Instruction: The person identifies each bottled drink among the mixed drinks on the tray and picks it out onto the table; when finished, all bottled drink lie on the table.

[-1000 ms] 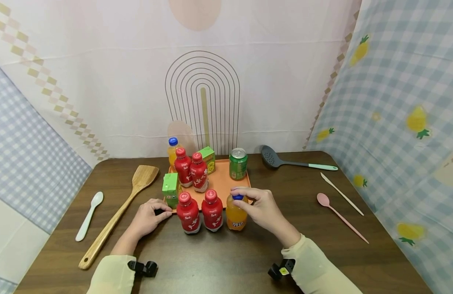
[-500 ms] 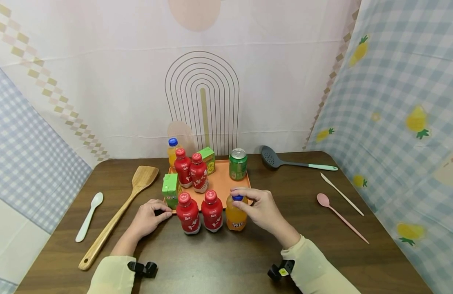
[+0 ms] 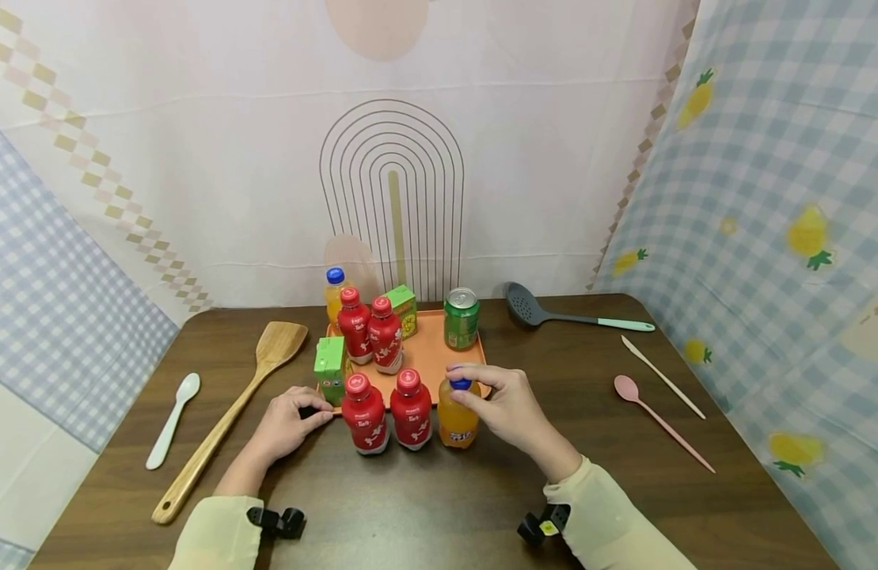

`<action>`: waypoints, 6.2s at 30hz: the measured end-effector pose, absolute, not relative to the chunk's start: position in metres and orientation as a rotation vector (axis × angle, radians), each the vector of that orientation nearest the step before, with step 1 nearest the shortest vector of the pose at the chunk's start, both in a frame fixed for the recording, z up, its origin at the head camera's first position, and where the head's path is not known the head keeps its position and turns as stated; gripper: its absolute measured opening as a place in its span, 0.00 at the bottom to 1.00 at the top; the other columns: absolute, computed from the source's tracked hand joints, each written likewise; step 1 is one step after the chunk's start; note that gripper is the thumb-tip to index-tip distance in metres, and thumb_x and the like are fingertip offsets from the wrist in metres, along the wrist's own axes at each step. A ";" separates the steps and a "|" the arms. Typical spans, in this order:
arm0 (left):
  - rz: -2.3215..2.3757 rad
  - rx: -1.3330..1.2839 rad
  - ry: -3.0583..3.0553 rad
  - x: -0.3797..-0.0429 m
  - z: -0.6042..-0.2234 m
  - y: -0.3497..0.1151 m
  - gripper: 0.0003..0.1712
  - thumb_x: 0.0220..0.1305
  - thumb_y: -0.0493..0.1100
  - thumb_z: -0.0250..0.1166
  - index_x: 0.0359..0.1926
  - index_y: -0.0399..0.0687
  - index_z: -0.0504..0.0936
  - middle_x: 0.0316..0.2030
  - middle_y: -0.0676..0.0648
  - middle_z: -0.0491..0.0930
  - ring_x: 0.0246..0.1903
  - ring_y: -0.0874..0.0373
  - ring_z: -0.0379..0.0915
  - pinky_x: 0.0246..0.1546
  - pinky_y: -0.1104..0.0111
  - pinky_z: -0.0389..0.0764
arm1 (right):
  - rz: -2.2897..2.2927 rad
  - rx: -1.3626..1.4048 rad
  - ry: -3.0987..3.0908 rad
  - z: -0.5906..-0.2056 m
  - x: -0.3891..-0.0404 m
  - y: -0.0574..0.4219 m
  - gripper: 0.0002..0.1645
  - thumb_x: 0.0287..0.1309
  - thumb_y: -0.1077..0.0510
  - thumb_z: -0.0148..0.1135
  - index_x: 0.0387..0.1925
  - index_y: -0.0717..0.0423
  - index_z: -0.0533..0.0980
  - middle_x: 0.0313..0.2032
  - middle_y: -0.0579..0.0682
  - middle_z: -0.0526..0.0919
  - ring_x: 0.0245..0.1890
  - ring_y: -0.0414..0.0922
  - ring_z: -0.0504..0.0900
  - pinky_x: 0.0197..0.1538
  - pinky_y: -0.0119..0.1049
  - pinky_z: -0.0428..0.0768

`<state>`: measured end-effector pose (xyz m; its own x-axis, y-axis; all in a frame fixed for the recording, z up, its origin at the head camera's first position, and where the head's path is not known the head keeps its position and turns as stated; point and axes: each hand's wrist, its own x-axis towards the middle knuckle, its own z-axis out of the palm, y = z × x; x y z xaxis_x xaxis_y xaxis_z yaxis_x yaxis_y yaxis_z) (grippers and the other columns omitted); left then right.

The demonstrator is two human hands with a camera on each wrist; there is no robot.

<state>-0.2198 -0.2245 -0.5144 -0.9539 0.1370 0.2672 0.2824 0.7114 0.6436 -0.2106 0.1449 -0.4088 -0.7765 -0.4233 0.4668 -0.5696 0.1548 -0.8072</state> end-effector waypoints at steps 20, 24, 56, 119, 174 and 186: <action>-1.076 -0.325 -2.726 -0.220 -0.514 -0.225 0.05 0.52 0.41 0.74 0.27 0.58 0.87 0.30 0.61 0.80 0.41 0.58 0.74 0.47 0.57 0.72 | 1.395 1.153 -2.351 -0.364 -0.219 0.145 0.18 0.50 0.70 0.69 0.45 0.61 0.82 0.51 0.58 0.82 0.53 0.49 0.79 0.55 0.32 0.74; -1.086 -0.322 -2.733 -0.220 -0.514 -0.225 0.04 0.52 0.42 0.74 0.27 0.57 0.87 0.31 0.61 0.80 0.41 0.58 0.73 0.47 0.57 0.72 | 1.276 1.292 -2.330 -0.355 -0.241 0.146 0.18 0.51 0.68 0.70 0.46 0.56 0.82 0.50 0.52 0.83 0.52 0.46 0.81 0.53 0.32 0.75; -1.109 -0.295 -2.728 -0.221 -0.516 -0.224 0.07 0.52 0.40 0.75 0.27 0.60 0.87 0.30 0.64 0.79 0.41 0.60 0.73 0.48 0.58 0.72 | 0.730 1.605 -2.966 -0.327 -0.370 0.054 0.25 0.61 0.54 0.65 0.59 0.47 0.76 0.55 0.44 0.80 0.50 0.43 0.80 0.54 0.43 0.76; -1.092 -0.312 -2.734 -0.221 -0.516 -0.225 0.07 0.52 0.41 0.74 0.27 0.60 0.86 0.29 0.63 0.79 0.41 0.59 0.73 0.47 0.57 0.72 | 0.697 1.312 -3.086 -0.349 -0.342 0.155 0.24 0.65 0.49 0.59 0.61 0.48 0.75 0.46 0.46 0.83 0.35 0.42 0.79 0.40 0.39 0.78; -1.093 -0.326 -2.728 -0.223 -0.516 -0.225 0.06 0.52 0.40 0.74 0.27 0.59 0.87 0.31 0.61 0.80 0.42 0.58 0.73 0.48 0.57 0.72 | 1.458 0.561 -2.173 -0.381 -0.262 0.171 0.21 0.55 0.67 0.67 0.52 0.64 0.79 0.44 0.61 0.84 0.37 0.36 0.81 0.42 0.25 0.78; -1.103 -0.325 -2.725 -0.221 -0.514 -0.225 0.05 0.52 0.40 0.74 0.26 0.57 0.87 0.31 0.60 0.81 0.42 0.57 0.73 0.48 0.56 0.72 | 1.354 0.640 -2.244 -0.365 -0.219 0.209 0.22 0.48 0.75 0.68 0.49 0.69 0.79 0.39 0.56 0.86 0.33 0.34 0.82 0.33 0.24 0.79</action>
<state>-0.2208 -0.2255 -0.5138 -0.9591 0.1328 0.2499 0.2692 0.7003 0.6611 -0.2191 0.2093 -0.3652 -0.7962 -0.1599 0.5835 -0.5908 0.4137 -0.6927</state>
